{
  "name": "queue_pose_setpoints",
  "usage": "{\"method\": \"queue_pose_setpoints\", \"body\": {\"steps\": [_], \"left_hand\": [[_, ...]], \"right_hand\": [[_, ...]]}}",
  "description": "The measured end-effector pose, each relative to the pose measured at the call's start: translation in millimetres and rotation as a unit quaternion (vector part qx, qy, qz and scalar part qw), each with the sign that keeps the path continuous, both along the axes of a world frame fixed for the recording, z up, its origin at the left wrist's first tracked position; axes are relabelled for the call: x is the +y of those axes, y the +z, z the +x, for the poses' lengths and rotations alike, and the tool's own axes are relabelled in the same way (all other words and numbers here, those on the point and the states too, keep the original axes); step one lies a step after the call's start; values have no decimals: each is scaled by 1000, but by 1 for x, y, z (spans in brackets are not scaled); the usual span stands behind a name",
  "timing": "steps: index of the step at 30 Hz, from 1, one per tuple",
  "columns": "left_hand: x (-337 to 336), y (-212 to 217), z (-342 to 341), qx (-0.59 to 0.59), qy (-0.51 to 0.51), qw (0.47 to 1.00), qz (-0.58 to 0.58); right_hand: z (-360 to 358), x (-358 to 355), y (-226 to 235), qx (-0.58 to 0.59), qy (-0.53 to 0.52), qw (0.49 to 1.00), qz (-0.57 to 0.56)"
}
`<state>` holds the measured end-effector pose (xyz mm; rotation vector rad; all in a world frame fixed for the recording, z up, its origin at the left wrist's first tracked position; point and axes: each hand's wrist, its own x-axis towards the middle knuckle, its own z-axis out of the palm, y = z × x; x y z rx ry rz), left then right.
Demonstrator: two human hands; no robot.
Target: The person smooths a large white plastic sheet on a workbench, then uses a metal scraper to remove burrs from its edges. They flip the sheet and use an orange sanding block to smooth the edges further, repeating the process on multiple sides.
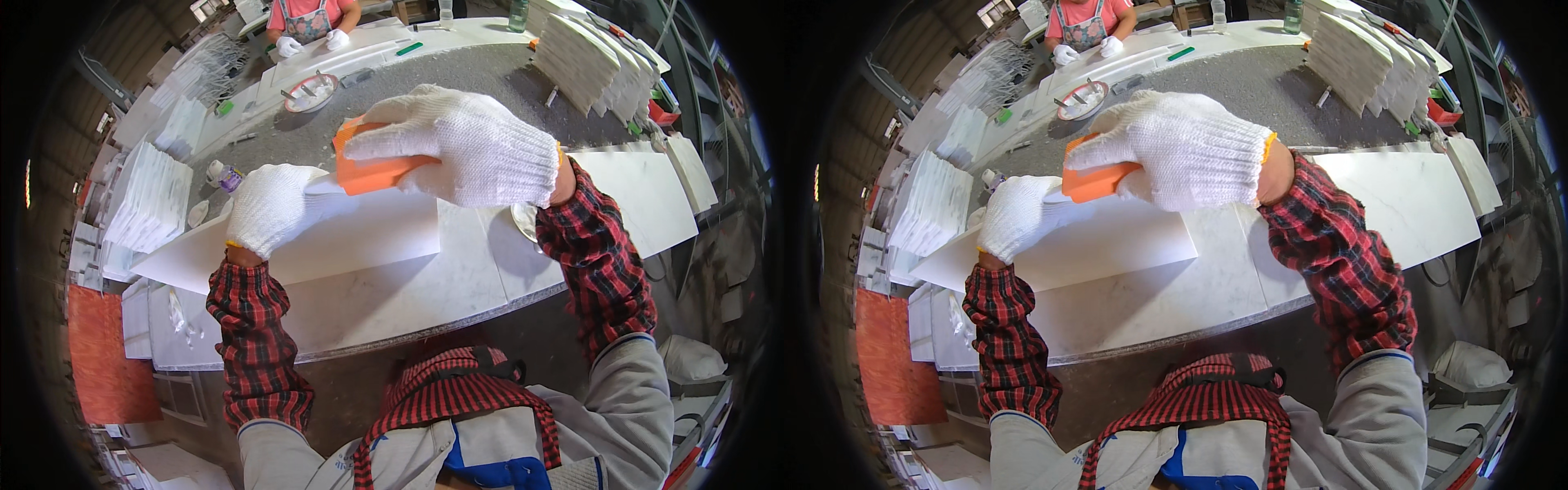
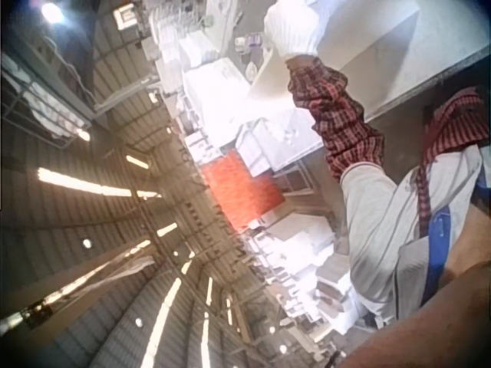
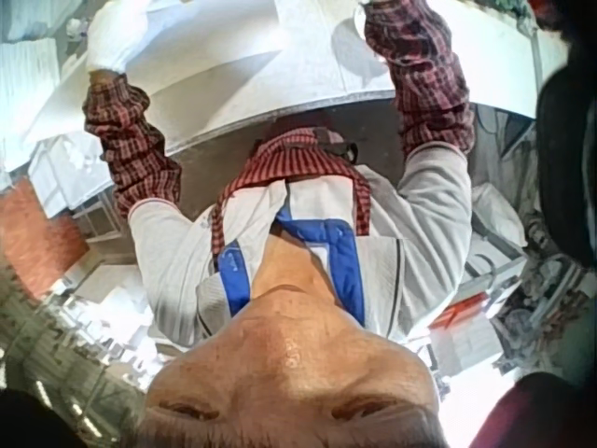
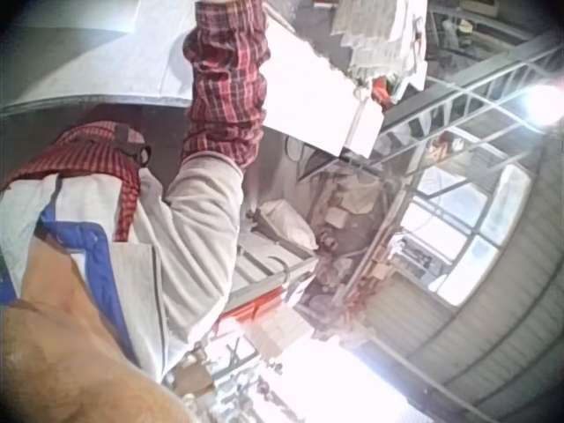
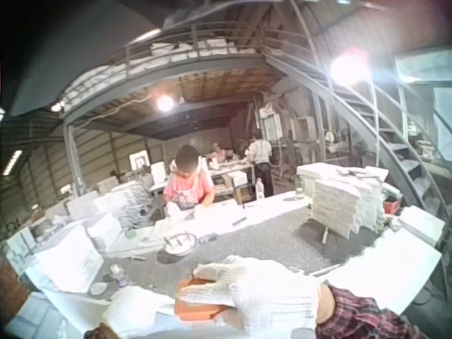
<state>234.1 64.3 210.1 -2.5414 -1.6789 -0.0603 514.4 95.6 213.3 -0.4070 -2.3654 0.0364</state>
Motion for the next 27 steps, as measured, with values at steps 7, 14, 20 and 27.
{"method": "queue_pose_setpoints", "body": {"steps": [7, 14, 20, 27], "left_hand": [[-5, 2, 8, 2, 31, 999, -38], [-6, 10, 16, -8, 37, 999, -30], [-8, 11, 16, -13, 57, 997, -43], [-9, 15, 20, -64, 56, 994, -62]], "right_hand": [[102, -13, -3, -49, -128, 989, -53], [61, -46, -70, 380, 1, 849, -367], [-18, -45, -111, 492, 27, 777, -391], [11, -76, -193, 392, -30, 781, -485]]}}
